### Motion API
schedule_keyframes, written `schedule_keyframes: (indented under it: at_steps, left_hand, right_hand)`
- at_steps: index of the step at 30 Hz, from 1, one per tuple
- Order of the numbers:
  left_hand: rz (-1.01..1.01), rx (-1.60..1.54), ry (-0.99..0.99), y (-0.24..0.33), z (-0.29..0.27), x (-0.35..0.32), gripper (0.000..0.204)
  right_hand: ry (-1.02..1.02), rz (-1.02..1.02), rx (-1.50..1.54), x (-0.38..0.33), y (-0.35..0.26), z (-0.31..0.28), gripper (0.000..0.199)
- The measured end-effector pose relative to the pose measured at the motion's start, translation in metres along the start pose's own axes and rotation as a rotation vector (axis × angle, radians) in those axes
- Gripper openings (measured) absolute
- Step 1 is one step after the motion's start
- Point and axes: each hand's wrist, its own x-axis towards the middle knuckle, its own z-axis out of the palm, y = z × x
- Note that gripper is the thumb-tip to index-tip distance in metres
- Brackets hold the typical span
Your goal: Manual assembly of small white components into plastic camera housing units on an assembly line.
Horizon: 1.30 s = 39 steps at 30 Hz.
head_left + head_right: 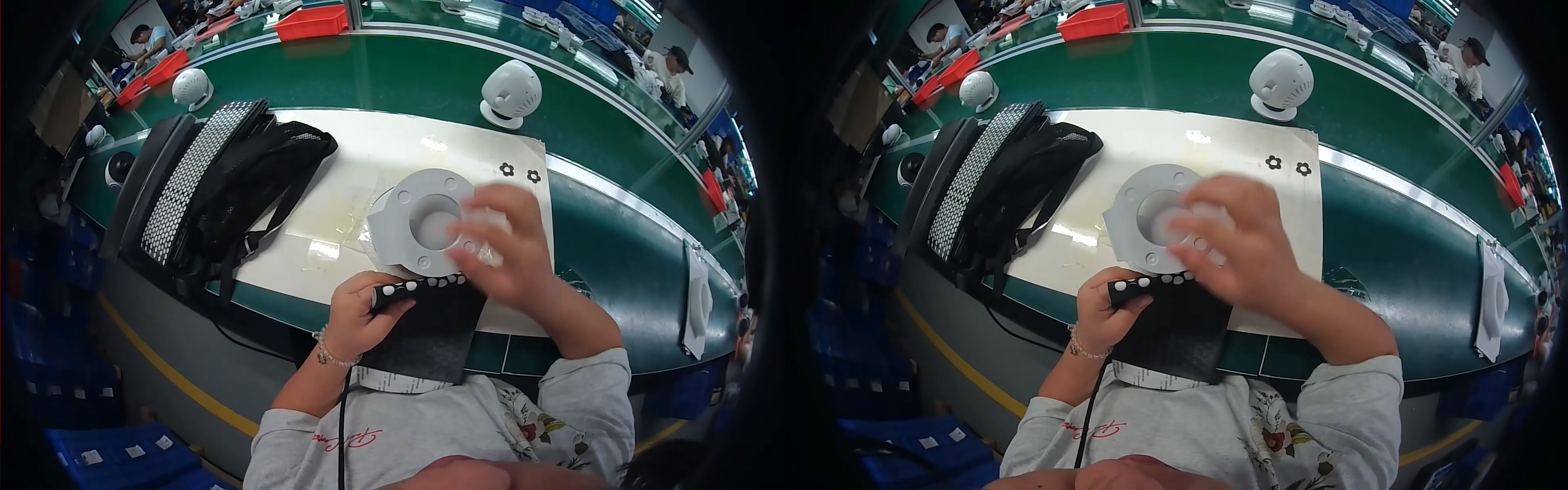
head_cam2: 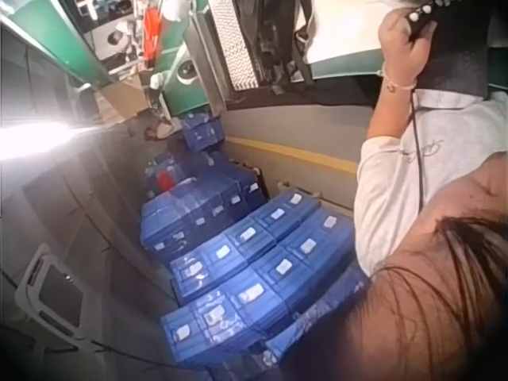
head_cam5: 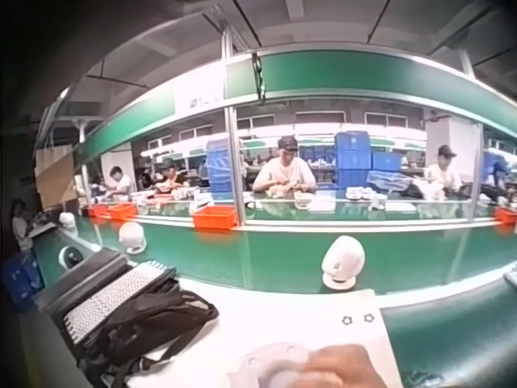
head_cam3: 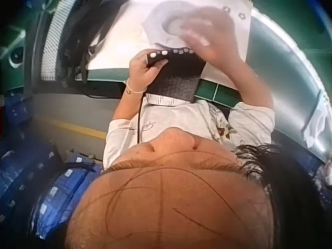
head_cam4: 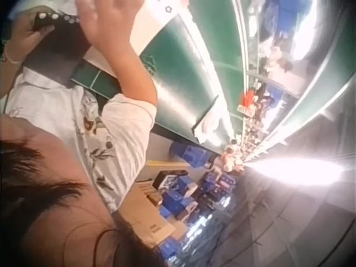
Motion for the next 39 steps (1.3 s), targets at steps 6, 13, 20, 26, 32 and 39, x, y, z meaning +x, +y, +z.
schedule_keyframes:
  at_steps: [6,13,20,26,32,39]
  left_hand:
    - [0.094,-0.007,-0.001,0.001,-0.001,0.000,0.018]
    - [0.052,-0.017,0.040,-0.002,0.000,-0.001,0.018]
    - [0.189,0.095,0.016,-0.005,-0.003,-0.001,0.022]
    - [0.179,0.093,0.052,-0.002,-0.003,0.002,0.015]
    - [0.083,0.047,0.064,-0.007,-0.001,-0.003,0.013]
    - [0.155,0.133,0.070,-0.007,-0.001,-0.003,0.014]
  right_hand:
    - [-0.171,-0.116,0.012,-0.010,-0.024,0.007,0.019]
    - [-0.074,-0.252,0.023,-0.020,-0.025,0.018,0.017]
    - [-0.213,-0.137,0.131,-0.006,-0.036,0.022,0.027]
    - [-0.117,-0.212,0.249,-0.011,-0.038,0.026,0.034]
    - [-0.072,-0.277,0.333,-0.011,-0.039,0.045,0.034]
    - [-0.017,-0.422,0.338,-0.016,-0.034,0.053,0.034]
